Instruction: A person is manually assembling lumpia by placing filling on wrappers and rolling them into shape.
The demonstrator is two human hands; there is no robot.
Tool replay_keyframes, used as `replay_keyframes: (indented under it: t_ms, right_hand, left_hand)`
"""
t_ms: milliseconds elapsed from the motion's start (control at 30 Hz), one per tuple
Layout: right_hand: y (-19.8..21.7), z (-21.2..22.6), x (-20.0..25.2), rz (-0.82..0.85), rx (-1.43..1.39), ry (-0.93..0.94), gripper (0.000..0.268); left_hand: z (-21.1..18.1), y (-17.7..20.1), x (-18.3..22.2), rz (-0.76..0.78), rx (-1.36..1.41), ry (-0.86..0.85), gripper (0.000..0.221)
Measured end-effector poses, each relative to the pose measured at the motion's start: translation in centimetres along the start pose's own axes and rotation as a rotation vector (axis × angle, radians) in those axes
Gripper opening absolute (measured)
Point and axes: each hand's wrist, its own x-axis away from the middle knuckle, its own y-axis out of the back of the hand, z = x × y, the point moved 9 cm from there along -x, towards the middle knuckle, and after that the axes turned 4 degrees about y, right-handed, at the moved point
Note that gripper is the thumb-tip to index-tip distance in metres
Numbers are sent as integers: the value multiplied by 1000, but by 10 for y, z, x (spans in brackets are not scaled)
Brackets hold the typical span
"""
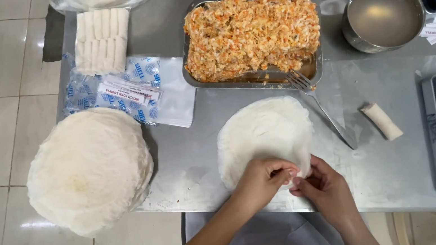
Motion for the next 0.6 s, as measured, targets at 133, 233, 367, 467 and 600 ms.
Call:
replay_keyframes:
  t_ms: [133, 233, 367, 467, 600]
  right_hand:
    - [7, 8, 2, 14, 73, 36, 32]
    - [4, 13, 0, 42, 185, 110, 31]
    - [4, 3, 1, -9, 157, -2, 38]
    - [10, -2, -1, -53, 104, -10, 58]
    - [10, -5, 0, -57, 80, 85, 53]
  left_hand:
    - [-8, 13, 1, -3, -98, -57, 21]
    - [-23, -4, 8, -5, -499, -341, 26]
    - [-48, -3, 21, -108, -509, -662, 20]
    - [-30, 10, 6, -175, -422, -388, 2]
    - [-31, -2, 5, -195, -644, -341, 21]
